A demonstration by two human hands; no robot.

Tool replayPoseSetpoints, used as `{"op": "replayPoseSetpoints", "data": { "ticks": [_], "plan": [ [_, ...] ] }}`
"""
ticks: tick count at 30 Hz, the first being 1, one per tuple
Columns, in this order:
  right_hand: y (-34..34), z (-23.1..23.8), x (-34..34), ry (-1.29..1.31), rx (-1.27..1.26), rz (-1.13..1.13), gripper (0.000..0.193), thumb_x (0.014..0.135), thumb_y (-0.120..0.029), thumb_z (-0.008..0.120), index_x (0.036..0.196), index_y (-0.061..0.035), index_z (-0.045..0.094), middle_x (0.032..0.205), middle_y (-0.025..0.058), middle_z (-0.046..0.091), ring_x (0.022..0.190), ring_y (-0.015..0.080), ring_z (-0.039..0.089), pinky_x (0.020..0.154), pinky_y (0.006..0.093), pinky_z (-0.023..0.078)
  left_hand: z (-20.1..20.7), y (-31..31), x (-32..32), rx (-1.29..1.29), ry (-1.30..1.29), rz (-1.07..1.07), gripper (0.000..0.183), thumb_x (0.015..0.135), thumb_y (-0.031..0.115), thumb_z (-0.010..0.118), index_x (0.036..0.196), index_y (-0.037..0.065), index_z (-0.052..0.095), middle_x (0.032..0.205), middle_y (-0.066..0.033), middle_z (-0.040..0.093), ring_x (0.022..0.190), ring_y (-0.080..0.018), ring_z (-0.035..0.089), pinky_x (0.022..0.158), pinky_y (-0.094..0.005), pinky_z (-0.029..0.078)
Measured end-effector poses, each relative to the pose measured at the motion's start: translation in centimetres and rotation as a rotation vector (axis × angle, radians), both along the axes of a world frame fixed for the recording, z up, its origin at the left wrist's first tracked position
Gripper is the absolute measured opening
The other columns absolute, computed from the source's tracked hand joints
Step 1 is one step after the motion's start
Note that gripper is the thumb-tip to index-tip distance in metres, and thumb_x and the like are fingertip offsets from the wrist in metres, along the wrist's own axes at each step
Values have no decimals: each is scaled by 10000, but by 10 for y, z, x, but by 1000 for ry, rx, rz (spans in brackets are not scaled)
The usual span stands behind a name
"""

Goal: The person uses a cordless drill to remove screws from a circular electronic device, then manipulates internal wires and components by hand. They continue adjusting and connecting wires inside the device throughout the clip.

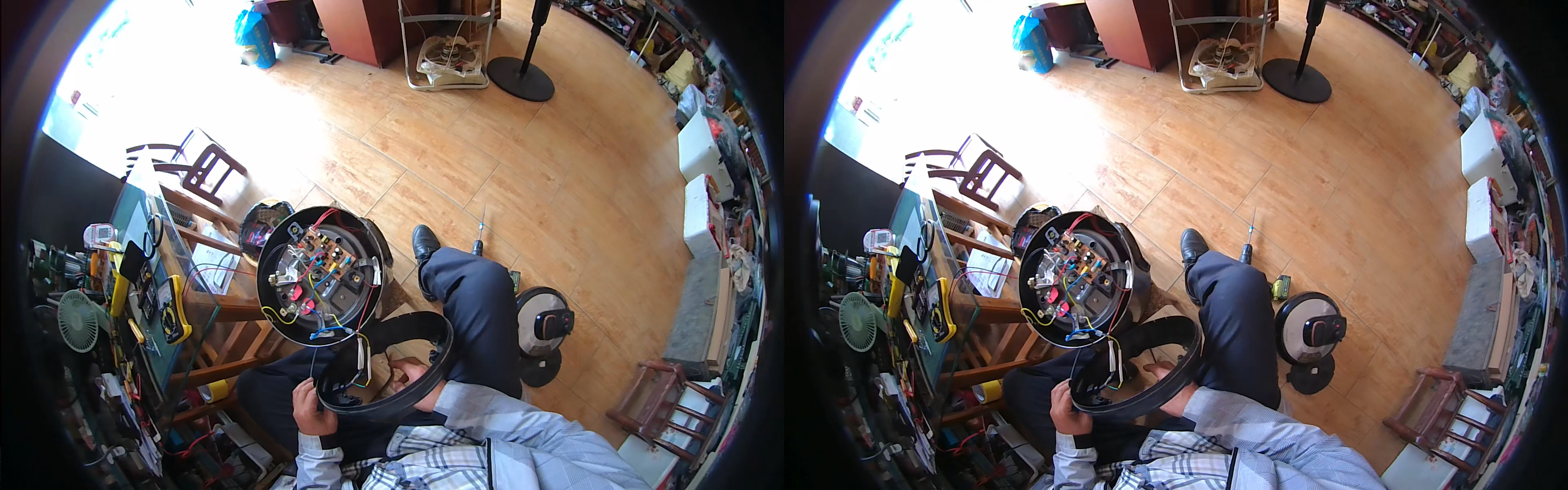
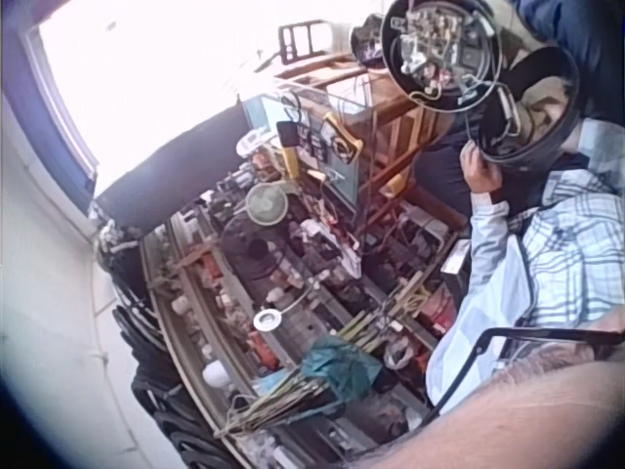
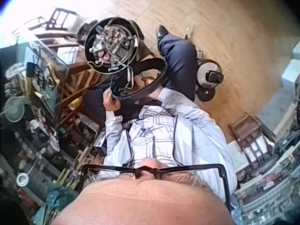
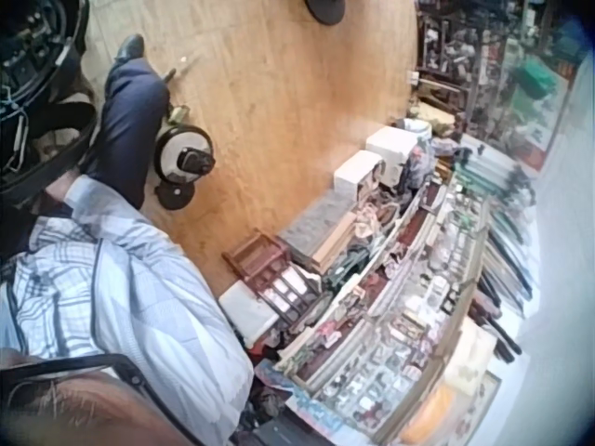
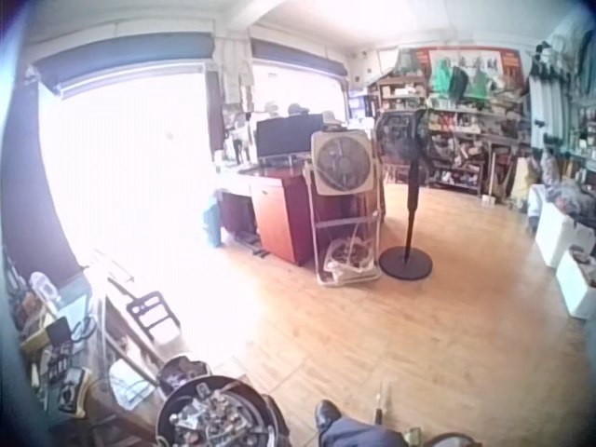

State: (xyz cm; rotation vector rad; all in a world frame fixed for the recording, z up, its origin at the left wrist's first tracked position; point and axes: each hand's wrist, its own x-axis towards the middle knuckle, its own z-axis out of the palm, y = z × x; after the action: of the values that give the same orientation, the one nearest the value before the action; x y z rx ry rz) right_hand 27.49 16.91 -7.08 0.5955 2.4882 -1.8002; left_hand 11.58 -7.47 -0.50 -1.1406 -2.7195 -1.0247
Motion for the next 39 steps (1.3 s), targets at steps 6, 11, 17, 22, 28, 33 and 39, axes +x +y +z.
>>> {"op": "replayPoseSetpoints", "data": {
  "ticks": [6, 11, 17, 22, 28, 33, 39],
  "plan": [
    [3, 33, 15, -59, 54, 583, 317, 986, -256, 698, 1230, -56, 730, 1159, 219, 750, 1125, 443, 739, 990, 535, 600, -7, 1, -10, 24, -69, 18, 250, 841, 49, 818, 1079, -12, 773, 1200, -198, 773, 1190, -427, 730, 1045, -482, 581],
    [14, 73, 24, 35, -131, 969, 466, 1030, -220, 675, 1442, -5, 637, 1300, 226, 716, 1257, 420, 688, 1080, 508, 560, -11, 3, -16, 17, -94, 6, 241, 826, 20, 839, 1052, -17, 765, 1208, -181, 782, 1186, -405, 736, 1025, -459, 591],
    [112, 159, 9, 344, -709, 1001, 439, 1130, -200, 686, 1487, 44, 607, 1414, 228, 682, 1289, 352, 685, 1053, 430, 566, -8, 11, -19, 18, -155, 17, 224, 824, 40, 854, 1015, -20, 753, 1211, -177, 780, 1152, -394, 740, 1002, -452, 597],
    [179, 181, -36, 267, -485, 212, 192, 1072, -127, 787, 1223, -8, 775, 1092, 79, 784, 944, 118, 731, 827, 287, 586, -8, 16, -20, 20, -157, 33, 218, 820, 48, 858, 1002, -14, 756, 1212, -176, 777, 1135, -393, 743, 996, -449, 599],
    [172, 131, -83, 212, 31, -99, 185, 1011, -137, 807, 1131, 0, 773, 975, 121, 771, 833, 227, 748, 752, 352, 588, -6, 6, -22, 49, -197, -50, 229, 801, 31, 839, 1016, -3, 767, 1141, -190, 782, 1198, -416, 742, 1030, -479, 598],
    [171, 97, -83, 235, 368, -33, 259, 953, -185, 818, 1146, -16, 785, 1023, 160, 760, 992, 355, 744, 869, 452, 598, -6, 4, -19, 70, -278, -124, 282, 768, 71, 857, 1027, -2, 775, 1142, -186, 779, 1203, -437, 734, 1038, -495, 589],
    [175, 82, -86, 32, 221, 173, 304, 976, -216, 839, 1185, 0, 795, 1081, 149, 797, 983, 273, 779, 894, 394, 609, -8, 6, -19, 88, -288, -187, 307, 741, 104, 875, 1010, 2, 768, 1169, -184, 769, 1230, -438, 718, 1051, -504, 574]
  ]
}}
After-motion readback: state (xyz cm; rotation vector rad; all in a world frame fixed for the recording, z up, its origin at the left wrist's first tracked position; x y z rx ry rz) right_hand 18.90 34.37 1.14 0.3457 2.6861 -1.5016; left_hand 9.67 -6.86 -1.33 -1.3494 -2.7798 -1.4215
